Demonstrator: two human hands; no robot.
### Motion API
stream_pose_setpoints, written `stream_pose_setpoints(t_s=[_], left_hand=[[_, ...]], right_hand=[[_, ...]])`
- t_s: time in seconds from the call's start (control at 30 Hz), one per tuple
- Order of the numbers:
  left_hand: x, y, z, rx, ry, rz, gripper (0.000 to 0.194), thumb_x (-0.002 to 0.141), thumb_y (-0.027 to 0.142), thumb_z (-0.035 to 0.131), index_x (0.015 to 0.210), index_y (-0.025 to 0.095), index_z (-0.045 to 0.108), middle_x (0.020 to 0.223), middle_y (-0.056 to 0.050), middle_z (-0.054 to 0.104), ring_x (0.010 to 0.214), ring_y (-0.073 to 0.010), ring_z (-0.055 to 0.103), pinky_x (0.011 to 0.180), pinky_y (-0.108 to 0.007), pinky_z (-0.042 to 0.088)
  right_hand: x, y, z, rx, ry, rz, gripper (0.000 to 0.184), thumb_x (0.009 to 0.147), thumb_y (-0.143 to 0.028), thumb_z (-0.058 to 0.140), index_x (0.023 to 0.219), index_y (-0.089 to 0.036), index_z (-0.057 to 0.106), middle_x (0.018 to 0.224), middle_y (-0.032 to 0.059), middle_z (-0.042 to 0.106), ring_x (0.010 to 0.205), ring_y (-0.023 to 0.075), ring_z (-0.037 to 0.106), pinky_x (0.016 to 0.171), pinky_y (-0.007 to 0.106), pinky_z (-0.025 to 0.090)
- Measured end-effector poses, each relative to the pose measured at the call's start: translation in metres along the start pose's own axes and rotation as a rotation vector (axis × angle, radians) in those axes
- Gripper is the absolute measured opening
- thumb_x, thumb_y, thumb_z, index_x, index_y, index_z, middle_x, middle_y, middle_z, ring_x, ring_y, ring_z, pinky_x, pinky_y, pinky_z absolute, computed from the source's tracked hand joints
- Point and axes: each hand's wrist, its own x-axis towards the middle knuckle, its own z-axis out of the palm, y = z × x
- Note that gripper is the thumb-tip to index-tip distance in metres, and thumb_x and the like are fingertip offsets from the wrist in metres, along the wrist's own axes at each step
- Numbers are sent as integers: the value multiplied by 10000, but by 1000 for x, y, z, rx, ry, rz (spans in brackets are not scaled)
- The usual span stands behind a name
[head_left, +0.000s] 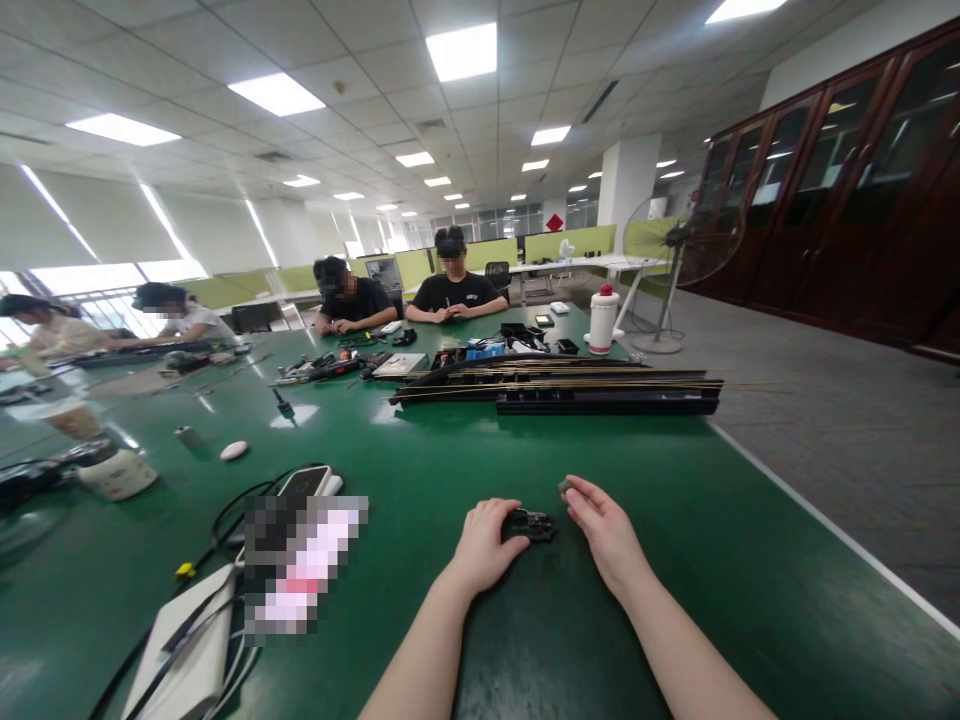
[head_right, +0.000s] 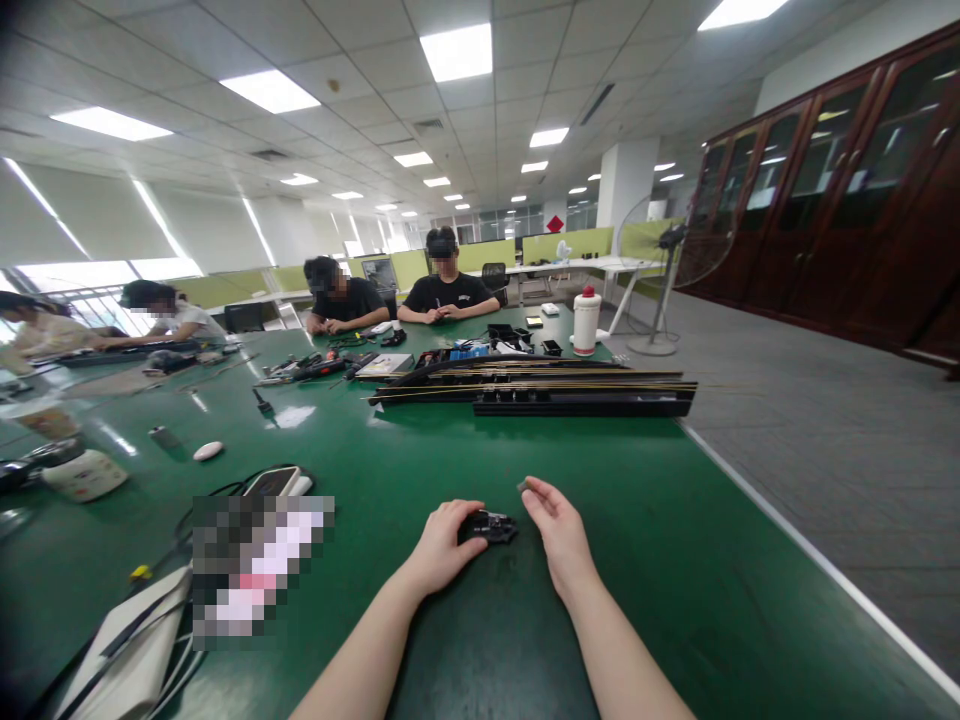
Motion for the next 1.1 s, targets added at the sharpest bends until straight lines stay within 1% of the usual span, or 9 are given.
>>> stream_pose_setpoints(t_s=[0.13, 0.27, 0.4, 0.77, 1.1], left_hand=[[0, 0, 0, 1, -4, -6, 422, 731, 278, 610, 1141, 225, 521, 1116, -42, 580, 1054, -227, 478, 918, -354, 353], [-1, 0, 0, -1, -3, -3, 422, 729, 277, 615, 1137, 223, 524, 1114, -41, 583, 1052, -224, 481, 917, -351, 354], [-1, 0, 0, 1, 2, 0, 419, 729, 292, 617, 1133, 224, 528, 1114, -41, 583, 1058, -227, 479, 919, -354, 354], [-1, 2, 0, -1, 13, 8, 417, 728, 296, 608, 1133, 232, 527, 1100, -39, 587, 1042, -228, 487, 913, -360, 365], [-1, 0, 0, 6, 1, 11, 411, 742, 299, 603, 1139, 230, 523, 1113, -41, 582, 1050, -225, 482, 912, -350, 358]], right_hand=[[3, 3, -2, 118, 19, 59, 390, 559, -386, 759, 905, -236, 660, 943, 25, 695, 964, 211, 609, 795, 305, 488], [4, 2, -3, 163, 12, 82, 348, 570, -357, 759, 886, -247, 664, 927, 10, 697, 931, 193, 617, 751, 279, 501], [4, 1, -3, 163, 16, 86, 320, 581, -345, 753, 873, -247, 667, 917, 8, 700, 911, 187, 622, 731, 271, 509], [3, 0, -4, 189, 22, 99, 327, 561, -352, 776, 853, -244, 678, 881, 1, 699, 843, 161, 624, 675, 234, 503], [2, 2, -2, 127, 8, 104, 377, 522, -381, 792, 850, -230, 685, 882, 23, 709, 837, 180, 626, 708, 272, 494]])
